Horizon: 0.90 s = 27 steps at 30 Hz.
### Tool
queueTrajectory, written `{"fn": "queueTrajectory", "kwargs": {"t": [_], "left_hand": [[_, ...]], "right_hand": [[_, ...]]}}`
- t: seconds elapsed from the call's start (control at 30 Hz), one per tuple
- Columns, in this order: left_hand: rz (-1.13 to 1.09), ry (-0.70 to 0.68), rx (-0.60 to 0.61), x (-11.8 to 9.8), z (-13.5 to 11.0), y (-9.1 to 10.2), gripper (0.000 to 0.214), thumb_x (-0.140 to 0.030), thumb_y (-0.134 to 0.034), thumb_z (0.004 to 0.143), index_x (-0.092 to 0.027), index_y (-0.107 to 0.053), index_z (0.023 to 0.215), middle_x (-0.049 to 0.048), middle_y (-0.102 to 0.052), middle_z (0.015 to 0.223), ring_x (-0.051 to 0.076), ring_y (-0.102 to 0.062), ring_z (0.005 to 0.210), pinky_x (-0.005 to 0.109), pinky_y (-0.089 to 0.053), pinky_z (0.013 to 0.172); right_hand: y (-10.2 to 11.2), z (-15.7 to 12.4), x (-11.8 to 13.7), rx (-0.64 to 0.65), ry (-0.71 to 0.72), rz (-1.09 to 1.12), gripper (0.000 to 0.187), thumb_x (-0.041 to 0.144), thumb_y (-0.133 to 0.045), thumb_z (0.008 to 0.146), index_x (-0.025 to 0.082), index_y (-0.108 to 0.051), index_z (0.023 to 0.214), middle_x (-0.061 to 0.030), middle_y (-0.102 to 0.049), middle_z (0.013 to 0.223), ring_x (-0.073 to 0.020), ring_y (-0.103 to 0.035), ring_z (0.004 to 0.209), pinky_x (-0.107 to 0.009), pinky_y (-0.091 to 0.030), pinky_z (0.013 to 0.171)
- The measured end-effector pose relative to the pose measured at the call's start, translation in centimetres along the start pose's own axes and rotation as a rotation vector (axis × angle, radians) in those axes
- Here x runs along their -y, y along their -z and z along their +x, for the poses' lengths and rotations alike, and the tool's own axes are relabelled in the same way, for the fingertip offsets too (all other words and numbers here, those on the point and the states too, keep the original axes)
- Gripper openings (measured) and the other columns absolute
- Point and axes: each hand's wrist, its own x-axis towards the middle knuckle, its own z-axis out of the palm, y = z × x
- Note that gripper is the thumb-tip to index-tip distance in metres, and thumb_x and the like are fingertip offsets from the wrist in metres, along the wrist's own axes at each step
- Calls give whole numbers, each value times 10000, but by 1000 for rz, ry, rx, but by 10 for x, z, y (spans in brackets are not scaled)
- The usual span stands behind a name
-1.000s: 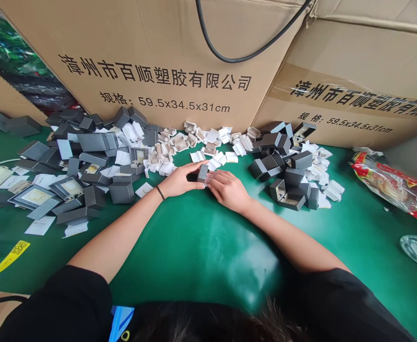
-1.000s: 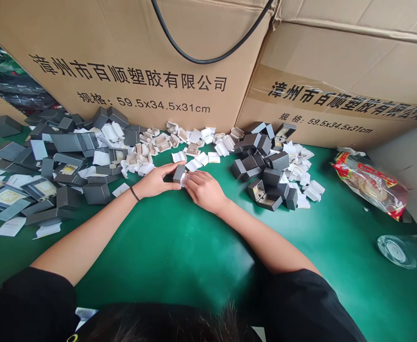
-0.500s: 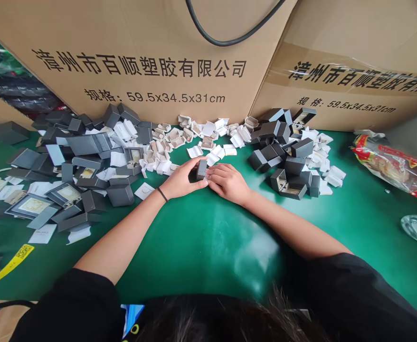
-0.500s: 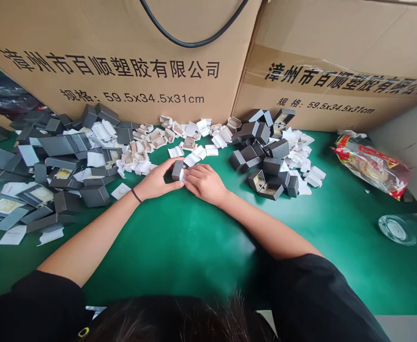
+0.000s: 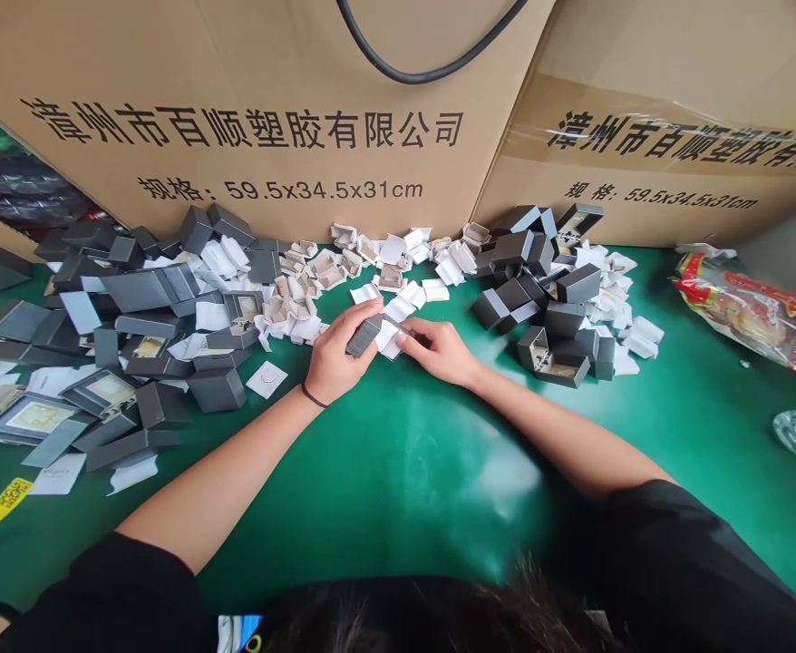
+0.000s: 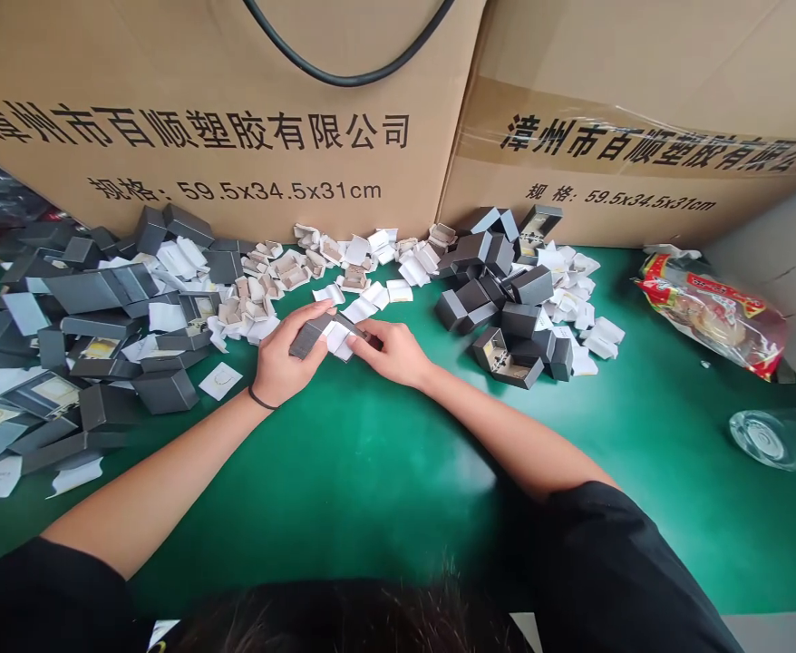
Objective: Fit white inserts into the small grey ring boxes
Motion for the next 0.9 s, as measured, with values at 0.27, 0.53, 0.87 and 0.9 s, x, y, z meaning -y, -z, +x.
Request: {"fn": "queueTrajectory", "kwargs": {"t": [0.27, 0.53, 0.87, 0.9], "left_hand": [[-158, 51, 17, 0, 2, -5, 514, -295, -540, 848, -179, -380, 1324, 131, -521, 1325, 235, -527, 1201, 347, -470, 985], [-341, 389, 149, -7, 2, -10, 597, -401, -566, 822, -162, -358, 1329, 119, -641, 1048, 185, -665, 785, 250, -551, 595], [-539, 326, 155, 2, -1, -10, 466, -375, -564, 838, -193, -399, 1234, 121, -532, 1169, 171, -606, 885, 269, -528, 722], [-534, 310, 162, 3, -1, -10, 452, -379, -562, 839, -194, -409, 1221, 121, -516, 1173, 165, -599, 870, 266, -522, 712]], "right_hand": [[4, -2, 12, -6, -106, 216, 429, 507, -456, 864, 158, -481, 614, 36, -493, 541, -72, -401, 513, -216, -307, 519], [-8, -4, 8, -132, -191, 392, 424, 534, -453, 870, 171, -504, 657, 32, -522, 514, -77, -456, 463, -214, -361, 499], [1, 1, 4, 164, -190, 631, 409, 553, -584, 785, 145, -561, 762, -30, -651, 674, -100, -579, 569, -243, -489, 590], [2, 1, 5, 183, -204, 620, 423, 565, -588, 776, 144, -561, 762, -34, -655, 664, -102, -579, 557, -244, -489, 578]]}}
